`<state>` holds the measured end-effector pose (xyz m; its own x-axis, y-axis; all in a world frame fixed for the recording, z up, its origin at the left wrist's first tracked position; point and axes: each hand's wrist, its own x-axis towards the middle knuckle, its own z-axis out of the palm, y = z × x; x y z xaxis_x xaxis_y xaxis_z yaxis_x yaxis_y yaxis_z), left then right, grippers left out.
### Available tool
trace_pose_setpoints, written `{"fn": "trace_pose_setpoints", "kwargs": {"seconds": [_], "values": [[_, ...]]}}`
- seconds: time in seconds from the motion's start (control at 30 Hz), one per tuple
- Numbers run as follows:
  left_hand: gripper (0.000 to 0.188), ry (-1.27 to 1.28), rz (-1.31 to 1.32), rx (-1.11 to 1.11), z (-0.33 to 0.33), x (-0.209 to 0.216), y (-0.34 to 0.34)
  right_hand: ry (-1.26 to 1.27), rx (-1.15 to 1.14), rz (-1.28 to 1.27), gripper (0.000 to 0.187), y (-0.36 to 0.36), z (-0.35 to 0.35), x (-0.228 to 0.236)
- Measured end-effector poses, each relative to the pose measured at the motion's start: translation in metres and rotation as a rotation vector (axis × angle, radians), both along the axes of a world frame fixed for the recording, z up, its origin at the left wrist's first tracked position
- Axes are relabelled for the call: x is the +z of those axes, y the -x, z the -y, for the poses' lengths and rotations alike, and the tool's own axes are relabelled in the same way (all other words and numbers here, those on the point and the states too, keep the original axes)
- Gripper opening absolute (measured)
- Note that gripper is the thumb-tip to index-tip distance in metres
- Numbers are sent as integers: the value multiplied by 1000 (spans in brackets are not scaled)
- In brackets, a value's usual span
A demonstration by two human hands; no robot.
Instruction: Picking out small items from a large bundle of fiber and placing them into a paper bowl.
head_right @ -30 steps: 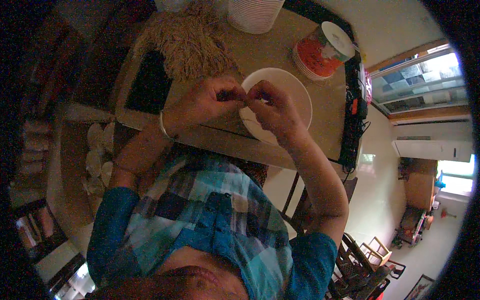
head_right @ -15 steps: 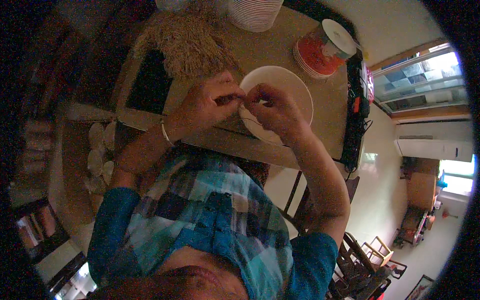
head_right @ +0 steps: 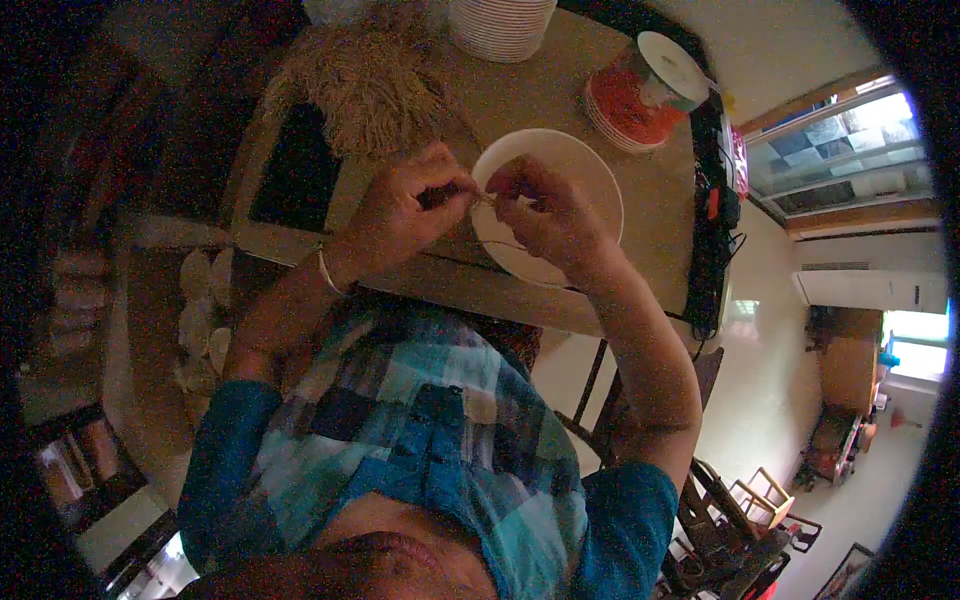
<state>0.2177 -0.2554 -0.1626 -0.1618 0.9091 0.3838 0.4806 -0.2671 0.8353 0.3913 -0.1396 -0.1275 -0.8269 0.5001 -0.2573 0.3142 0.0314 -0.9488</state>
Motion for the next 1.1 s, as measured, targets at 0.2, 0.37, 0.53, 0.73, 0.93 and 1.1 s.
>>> {"fn": "trace_pose_setpoints", "kwargs": {"seconds": [0.2,0.37,0.53,0.73,0.93,1.1], "values": [[9,-19,-41,1,-2,-1,0,-262,5,-41,16,5,0,-7],[9,-6,-88,-7,-1,2,0,-322,23,-145,14,4,-5,-25],[6,50,37,-31,0,4,3,-362,-6,-115,8,4,-1,-19],[10,89,113,-62,-1,2,7,-158,-64,-8,7,7,6,-4],[13,145,122,-115,-1,2,5,26,-93,38,6,8,10,5],[13,173,115,-124,-1,3,5,469,-62,-82,6,-1,-5,-7]]}}
